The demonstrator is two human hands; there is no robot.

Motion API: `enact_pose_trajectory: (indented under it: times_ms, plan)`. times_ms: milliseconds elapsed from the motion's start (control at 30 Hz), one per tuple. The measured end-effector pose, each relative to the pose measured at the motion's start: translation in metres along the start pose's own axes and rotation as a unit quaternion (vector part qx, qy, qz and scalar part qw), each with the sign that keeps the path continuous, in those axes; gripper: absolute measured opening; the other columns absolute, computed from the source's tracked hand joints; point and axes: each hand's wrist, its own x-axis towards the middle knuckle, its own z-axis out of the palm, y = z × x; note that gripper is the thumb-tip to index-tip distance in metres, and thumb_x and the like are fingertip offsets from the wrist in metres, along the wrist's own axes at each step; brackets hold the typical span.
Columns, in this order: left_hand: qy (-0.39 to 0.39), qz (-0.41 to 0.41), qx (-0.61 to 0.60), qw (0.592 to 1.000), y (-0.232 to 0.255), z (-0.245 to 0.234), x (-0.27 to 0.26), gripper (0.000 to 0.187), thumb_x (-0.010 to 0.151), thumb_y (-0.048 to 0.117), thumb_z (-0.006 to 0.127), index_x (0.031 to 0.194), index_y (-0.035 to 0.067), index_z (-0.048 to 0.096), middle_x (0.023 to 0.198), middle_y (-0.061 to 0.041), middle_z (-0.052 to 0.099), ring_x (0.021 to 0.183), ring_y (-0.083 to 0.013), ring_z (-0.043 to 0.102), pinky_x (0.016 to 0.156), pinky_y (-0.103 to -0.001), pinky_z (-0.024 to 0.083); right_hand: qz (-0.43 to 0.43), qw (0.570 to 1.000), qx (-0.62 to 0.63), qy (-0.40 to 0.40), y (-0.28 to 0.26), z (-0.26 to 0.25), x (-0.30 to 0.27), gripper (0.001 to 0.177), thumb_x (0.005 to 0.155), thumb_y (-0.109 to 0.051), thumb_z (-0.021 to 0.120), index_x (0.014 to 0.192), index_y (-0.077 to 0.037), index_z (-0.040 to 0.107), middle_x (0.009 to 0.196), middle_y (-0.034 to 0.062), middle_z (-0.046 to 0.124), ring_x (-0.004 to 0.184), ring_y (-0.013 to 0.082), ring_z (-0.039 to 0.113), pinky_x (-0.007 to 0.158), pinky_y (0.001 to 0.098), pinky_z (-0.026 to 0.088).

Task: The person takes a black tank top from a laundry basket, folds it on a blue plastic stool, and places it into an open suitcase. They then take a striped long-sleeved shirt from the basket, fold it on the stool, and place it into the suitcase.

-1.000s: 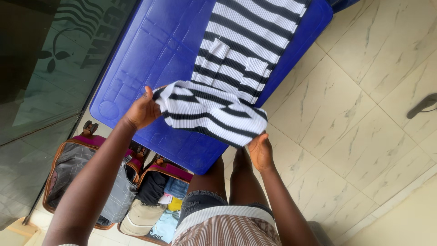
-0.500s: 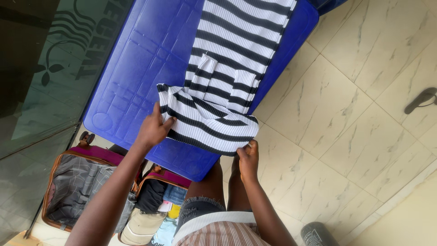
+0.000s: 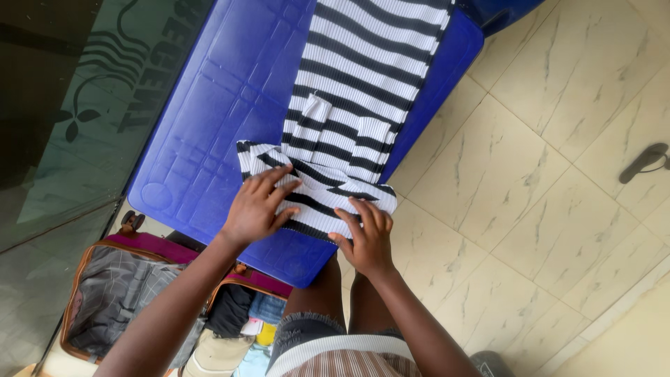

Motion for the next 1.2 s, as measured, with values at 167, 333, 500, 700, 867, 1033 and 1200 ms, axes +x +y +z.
enact_pose_trajectory:
  times_ms: [167,333,500,700,867,1033,1200]
  plan:
    - [0.124,-0.119,0.079,0.982,-0.009,-0.021,0.05,0.048,0.093,0.033,0.075,0.134,0.009,0.066,0.133,-0.007,0.064,0.117,-0.0321,0.057,0.098,-0.044,0.043,0.091,0.993,-0.051,0.053,0.016,-0.006,0.05,0.032,0.098,-0.035,0.071,0.122,-0.013,0.071,0.118,0.0021,0.061,0.122,0.0249,0.049,0.106,0.0452,0.03]
    - [0.066,-0.073,0.093,0.991,-0.037,-0.039,0.072,0.018,0.09,0.019,0.077,0.107,0.014,0.077,0.098,0.0,0.07,0.1,-0.0237,0.063,0.107,-0.042,0.046,0.125,0.988,0.032,0.085,0.024,-0.014,0.056,0.008,0.091,-0.022,0.076,0.099,-0.019,0.074,0.097,-0.0059,0.065,0.113,0.0203,0.052,0.102,0.0412,0.029]
    - [0.114,0.058,0.09,0.988,-0.046,-0.054,0.031,0.018,0.085,0.006,0.072,0.102,0.01,0.076,0.104,-0.002,0.071,0.105,-0.0238,0.065,0.097,-0.037,0.047,0.047,0.989,0.004,0.14,0.037,-0.011,0.022,0.002,0.099,-0.018,0.073,0.101,-0.018,0.071,0.1,-0.0064,0.064,0.113,0.0188,0.052,0.102,0.0404,0.03]
    - [0.079,0.122,0.205,0.968,-0.037,-0.043,-0.01,0.033,0.085,0.011,0.063,0.114,0.021,0.072,0.119,-0.004,0.068,0.12,-0.0251,0.061,0.107,-0.043,0.045,-0.001,0.998,-0.02,0.065,0.042,-0.01,0.005,0.021,0.099,-0.028,0.072,0.117,-0.019,0.066,0.136,0.0071,0.055,0.132,0.0301,0.045,0.111,0.0465,0.031]
    - [-0.133,0.197,0.095,0.967,-0.019,-0.006,-0.036,0.056,0.085,0.037,0.056,0.137,0.015,0.057,0.141,-0.011,0.058,0.134,-0.0286,0.049,0.113,-0.049,0.034,-0.132,0.979,0.021,-0.152,0.052,-0.009,-0.02,0.077,0.074,-0.046,0.074,0.147,-0.032,0.049,0.16,0.0087,0.032,0.149,0.0303,0.021,0.118,0.0564,0.019]
    - [-0.079,0.144,0.146,0.975,-0.032,0.005,-0.043,0.057,0.095,0.022,0.054,0.151,0.012,0.048,0.153,-0.011,0.053,0.142,-0.0254,0.047,0.119,-0.041,0.038,-0.141,0.975,-0.12,-0.121,0.07,0.013,-0.028,0.077,0.086,-0.006,0.065,0.155,-0.032,0.045,0.169,-0.0058,0.029,0.157,0.0181,0.02,0.127,0.0522,0.016]
    - [-0.071,0.139,0.174,0.972,-0.019,-0.007,-0.031,0.045,0.094,0.012,0.058,0.139,0.009,0.058,0.138,-0.011,0.065,0.127,-0.0243,0.064,0.11,-0.039,0.051,-0.052,0.987,0.012,-0.152,0.05,-0.005,-0.021,0.069,0.078,0.007,0.058,0.135,-0.03,0.061,0.159,-0.0033,0.046,0.153,0.0211,0.029,0.124,0.0543,0.011]
